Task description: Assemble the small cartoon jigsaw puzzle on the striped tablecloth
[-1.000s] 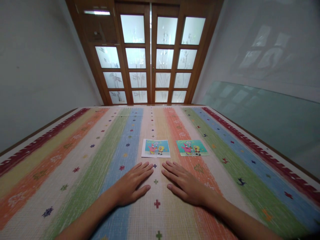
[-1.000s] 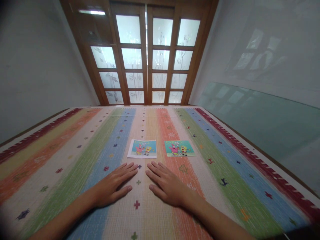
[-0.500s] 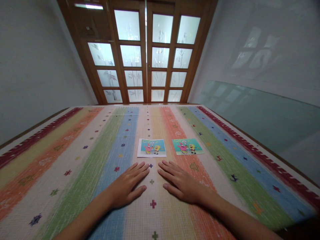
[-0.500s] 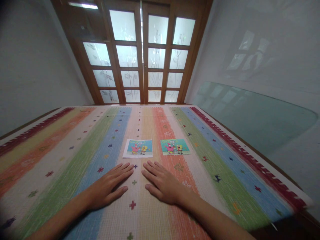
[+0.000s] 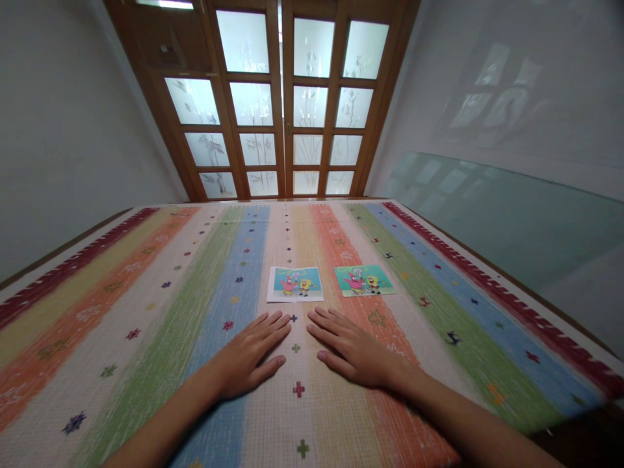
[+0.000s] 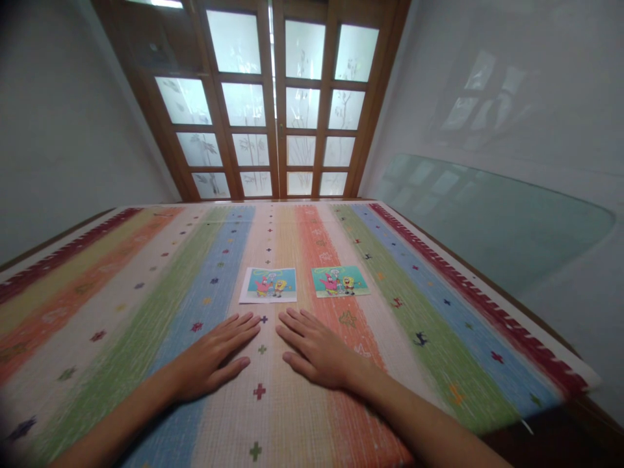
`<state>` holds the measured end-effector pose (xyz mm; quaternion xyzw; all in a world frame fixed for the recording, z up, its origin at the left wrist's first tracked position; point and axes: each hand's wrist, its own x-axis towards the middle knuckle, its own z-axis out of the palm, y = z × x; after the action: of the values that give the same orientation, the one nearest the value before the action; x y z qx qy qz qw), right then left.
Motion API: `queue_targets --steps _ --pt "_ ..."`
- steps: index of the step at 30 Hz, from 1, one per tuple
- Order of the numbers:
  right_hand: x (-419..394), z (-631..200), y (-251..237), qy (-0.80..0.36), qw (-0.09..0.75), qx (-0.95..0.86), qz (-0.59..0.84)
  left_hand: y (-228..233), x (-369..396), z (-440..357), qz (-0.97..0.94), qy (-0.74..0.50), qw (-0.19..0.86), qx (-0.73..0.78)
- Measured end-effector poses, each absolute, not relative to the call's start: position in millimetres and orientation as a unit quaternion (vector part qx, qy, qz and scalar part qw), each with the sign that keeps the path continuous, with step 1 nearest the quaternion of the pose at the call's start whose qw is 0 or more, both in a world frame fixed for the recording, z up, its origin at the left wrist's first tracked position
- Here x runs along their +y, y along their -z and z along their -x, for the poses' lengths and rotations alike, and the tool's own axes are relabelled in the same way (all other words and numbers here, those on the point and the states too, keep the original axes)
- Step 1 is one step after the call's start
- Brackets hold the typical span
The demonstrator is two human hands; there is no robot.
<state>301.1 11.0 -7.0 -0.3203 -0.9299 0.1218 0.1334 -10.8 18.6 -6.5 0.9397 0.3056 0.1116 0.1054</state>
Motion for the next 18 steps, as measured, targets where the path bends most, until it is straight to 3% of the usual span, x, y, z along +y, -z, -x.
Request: queue_targets --steps 18 --pt "11.6 -299.9 3.2 -0.116 0.128 -0.933 0.316 8.3 19.5 11.2 -0.941 -0.111 0.101 0.303"
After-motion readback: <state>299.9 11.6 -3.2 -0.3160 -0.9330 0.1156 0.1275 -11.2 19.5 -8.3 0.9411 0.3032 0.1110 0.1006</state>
